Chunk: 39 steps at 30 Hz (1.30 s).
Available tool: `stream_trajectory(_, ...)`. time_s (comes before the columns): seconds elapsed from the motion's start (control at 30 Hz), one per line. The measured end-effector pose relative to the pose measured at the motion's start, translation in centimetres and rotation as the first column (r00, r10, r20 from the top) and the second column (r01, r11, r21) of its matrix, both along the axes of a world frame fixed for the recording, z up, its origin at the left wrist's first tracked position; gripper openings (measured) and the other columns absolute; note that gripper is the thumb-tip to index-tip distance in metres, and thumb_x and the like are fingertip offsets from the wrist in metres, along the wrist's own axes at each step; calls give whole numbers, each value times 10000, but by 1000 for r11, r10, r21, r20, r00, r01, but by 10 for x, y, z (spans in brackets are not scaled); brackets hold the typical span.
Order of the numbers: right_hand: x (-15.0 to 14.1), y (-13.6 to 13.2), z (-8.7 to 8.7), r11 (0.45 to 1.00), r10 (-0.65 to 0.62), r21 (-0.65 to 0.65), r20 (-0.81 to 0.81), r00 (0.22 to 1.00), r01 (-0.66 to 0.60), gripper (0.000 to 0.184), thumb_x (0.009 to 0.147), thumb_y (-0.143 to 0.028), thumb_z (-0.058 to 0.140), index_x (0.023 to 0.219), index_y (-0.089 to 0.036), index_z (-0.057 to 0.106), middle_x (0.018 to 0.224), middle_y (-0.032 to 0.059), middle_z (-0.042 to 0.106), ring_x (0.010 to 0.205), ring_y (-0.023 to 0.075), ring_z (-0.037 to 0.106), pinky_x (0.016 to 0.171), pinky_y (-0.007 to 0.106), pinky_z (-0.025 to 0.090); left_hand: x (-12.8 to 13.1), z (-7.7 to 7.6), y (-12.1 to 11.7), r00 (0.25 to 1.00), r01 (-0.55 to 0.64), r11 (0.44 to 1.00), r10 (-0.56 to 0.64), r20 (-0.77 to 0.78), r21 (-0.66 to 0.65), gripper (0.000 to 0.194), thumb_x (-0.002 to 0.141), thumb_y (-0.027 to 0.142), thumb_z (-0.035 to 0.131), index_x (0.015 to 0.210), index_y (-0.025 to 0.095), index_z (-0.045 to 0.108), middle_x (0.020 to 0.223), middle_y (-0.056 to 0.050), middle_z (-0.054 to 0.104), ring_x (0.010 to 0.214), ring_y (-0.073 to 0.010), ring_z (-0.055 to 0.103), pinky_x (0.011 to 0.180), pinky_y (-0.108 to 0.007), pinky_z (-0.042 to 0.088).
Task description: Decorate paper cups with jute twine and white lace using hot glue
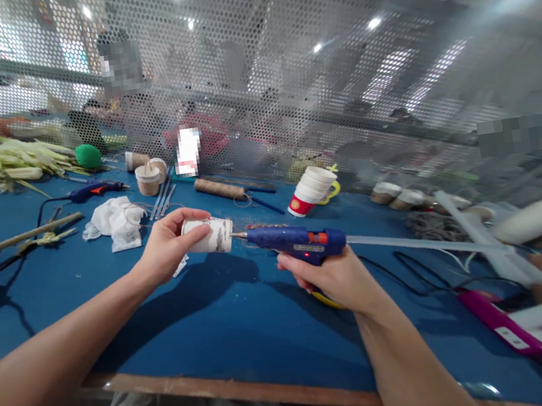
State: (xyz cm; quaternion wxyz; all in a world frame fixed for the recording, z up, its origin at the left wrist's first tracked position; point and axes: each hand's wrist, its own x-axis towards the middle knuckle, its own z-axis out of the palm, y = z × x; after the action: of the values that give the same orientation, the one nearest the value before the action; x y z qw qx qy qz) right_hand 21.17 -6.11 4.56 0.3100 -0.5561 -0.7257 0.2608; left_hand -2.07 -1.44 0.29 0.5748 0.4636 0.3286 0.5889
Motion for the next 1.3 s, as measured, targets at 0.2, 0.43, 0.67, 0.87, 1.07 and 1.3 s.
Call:
stream_trajectory(0.2,-3,-2,3,1000,-4,-3,-42,999,4,271,726,-376,594,559,-164,572,398,-10,510,365,103,479,401,230,421,0,0,-1,1000,4,1000,-4,-19,9,232,620,226,721,812,131,632,725,-11,651,576,-83,574,544,-199,456)
stream_trajectory(0.43,0,0,-1,999,24,-30,-24,999,-25,259,731,-382,586,613,-152,599,417,-16,510,366,95,473,393,221,409,1,1,-1,999,24,999,-23,25,-26,239,610,219,731,806,129,627,718,-15,659,572,-91,593,546,-206,472)
stream_trajectory(0.67,-3,0,2,995,53,-77,-61,997,-57,257,716,-378,606,618,-140,605,402,-21,498,358,89,458,381,217,402,-1,3,-1,998,27,997,-23,66,-66,258,598,214,742,805,123,617,693,-6,651,543,-84,587,515,-195,466)
stream_trajectory(0.87,-1,1,-3,999,35,-28,-140,990,-39,264,747,-383,596,656,-136,614,429,-8,527,356,88,450,370,224,402,0,4,-3,997,42,997,-38,63,-64,260,592,222,745,798,122,621,709,-10,657,553,-89,593,524,-203,474)
stream_trajectory(1.07,-4,-1,1,995,78,-57,-78,994,-82,249,724,-366,612,618,-140,610,398,-22,502,355,84,454,370,210,402,0,5,-3,997,21,996,-15,70,-84,280,567,231,759,785,123,619,695,-10,651,545,-93,587,517,-209,468)
stream_trajectory(1.3,-2,0,-2,999,35,-36,-143,989,-40,257,736,-379,599,653,-137,615,423,-11,521,351,86,446,358,218,392,-1,3,-2,998,46,998,-44,52,-37,256,600,229,743,804,127,626,717,-7,657,571,-92,595,540,-204,472)
